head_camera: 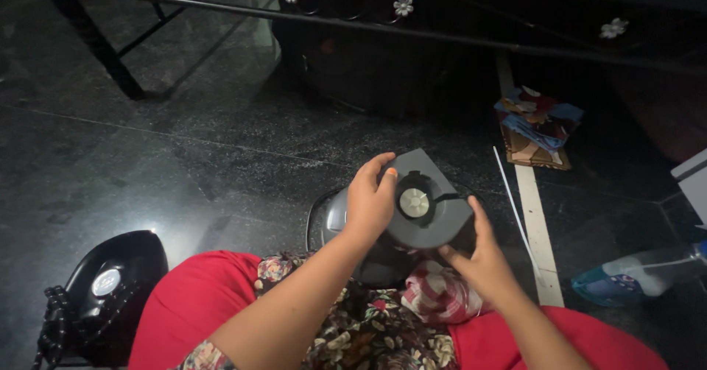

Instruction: The person cleans the top of a grey cylindrical appliance using a cloth and a spray bottle. They repeatedly spray the surface, wipe it, and use a thin white stick to clean the central opening.

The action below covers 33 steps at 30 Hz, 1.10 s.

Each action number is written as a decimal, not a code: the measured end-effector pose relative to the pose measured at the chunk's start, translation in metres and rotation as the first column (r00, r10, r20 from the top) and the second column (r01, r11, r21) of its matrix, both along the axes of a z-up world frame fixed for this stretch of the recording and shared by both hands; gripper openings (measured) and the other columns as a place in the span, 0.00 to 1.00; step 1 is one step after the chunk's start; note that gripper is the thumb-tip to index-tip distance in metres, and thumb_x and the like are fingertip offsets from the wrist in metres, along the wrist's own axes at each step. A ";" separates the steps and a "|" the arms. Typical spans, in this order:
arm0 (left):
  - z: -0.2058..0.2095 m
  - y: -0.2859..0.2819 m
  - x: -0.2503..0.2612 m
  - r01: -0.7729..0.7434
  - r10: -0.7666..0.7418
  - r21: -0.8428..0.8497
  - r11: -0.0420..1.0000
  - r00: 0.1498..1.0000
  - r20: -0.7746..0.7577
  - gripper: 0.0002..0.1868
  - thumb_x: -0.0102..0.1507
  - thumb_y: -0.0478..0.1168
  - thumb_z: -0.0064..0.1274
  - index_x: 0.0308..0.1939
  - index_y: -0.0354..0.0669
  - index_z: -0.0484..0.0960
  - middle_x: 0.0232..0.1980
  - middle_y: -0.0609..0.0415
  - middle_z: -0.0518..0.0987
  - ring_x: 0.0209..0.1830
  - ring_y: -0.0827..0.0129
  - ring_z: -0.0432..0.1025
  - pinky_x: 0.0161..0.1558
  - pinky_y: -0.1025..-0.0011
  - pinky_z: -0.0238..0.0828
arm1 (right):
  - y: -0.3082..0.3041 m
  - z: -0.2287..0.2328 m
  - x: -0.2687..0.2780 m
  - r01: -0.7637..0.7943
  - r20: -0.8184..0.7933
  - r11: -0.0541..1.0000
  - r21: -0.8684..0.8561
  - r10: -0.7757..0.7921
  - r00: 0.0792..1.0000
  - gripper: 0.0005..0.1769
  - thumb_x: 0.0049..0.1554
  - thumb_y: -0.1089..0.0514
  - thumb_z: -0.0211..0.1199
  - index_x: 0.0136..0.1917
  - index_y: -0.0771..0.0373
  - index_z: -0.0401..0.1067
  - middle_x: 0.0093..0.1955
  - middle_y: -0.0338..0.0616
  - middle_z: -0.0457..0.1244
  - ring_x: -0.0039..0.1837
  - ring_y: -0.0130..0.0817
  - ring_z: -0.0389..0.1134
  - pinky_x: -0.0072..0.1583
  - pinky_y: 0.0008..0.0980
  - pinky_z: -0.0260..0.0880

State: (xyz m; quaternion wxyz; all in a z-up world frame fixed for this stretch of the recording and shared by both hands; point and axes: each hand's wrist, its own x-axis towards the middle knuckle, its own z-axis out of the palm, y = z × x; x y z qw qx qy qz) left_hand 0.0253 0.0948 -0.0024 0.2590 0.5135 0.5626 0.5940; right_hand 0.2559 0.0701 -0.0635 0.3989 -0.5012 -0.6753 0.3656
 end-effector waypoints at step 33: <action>-0.013 0.006 -0.038 -0.025 0.044 -0.223 0.974 0.996 0.077 0.19 0.65 0.42 0.49 0.60 0.43 0.81 0.49 0.46 0.86 0.51 0.64 0.80 0.54 0.69 0.72 | -0.023 0.101 0.052 0.230 -0.190 0.799 0.556 -0.147 0.971 0.42 0.48 0.53 0.71 0.72 0.60 0.57 0.70 0.50 0.55 0.74 0.40 0.57 0.75 0.42 0.60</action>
